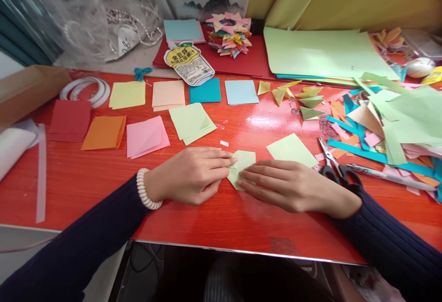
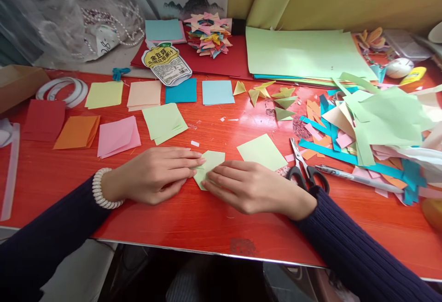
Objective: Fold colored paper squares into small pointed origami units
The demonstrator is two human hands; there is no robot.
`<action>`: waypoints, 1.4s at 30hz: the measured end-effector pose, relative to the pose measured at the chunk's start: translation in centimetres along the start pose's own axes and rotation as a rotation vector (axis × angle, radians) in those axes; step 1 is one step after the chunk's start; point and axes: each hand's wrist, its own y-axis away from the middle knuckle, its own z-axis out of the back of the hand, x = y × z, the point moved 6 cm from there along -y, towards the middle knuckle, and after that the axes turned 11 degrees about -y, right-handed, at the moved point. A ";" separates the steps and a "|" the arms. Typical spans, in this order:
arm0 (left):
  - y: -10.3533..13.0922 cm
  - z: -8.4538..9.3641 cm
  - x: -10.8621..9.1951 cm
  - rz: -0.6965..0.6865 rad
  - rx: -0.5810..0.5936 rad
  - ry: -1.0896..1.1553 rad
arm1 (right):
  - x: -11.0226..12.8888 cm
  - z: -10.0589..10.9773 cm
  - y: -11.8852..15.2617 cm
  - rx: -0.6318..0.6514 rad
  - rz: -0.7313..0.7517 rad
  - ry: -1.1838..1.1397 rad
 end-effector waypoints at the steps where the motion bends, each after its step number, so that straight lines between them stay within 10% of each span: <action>1: 0.0 0.0 0.0 0.007 0.002 0.002 | 0.2 0.0 -0.1 0.004 0.013 0.018; 14: 0.0 -0.2 0.0 -0.011 -0.050 -0.096 | -0.4 0.5 0.3 0.023 0.006 0.173; 32: -0.3 -0.2 -0.6 -0.052 -0.102 -0.163 | -3.1 -1.1 0.2 -0.300 -0.514 -0.438; 42: 0.1 -0.1 -0.5 -0.069 -0.008 -0.071 | -3.1 -1.5 0.5 -0.227 -0.542 -0.598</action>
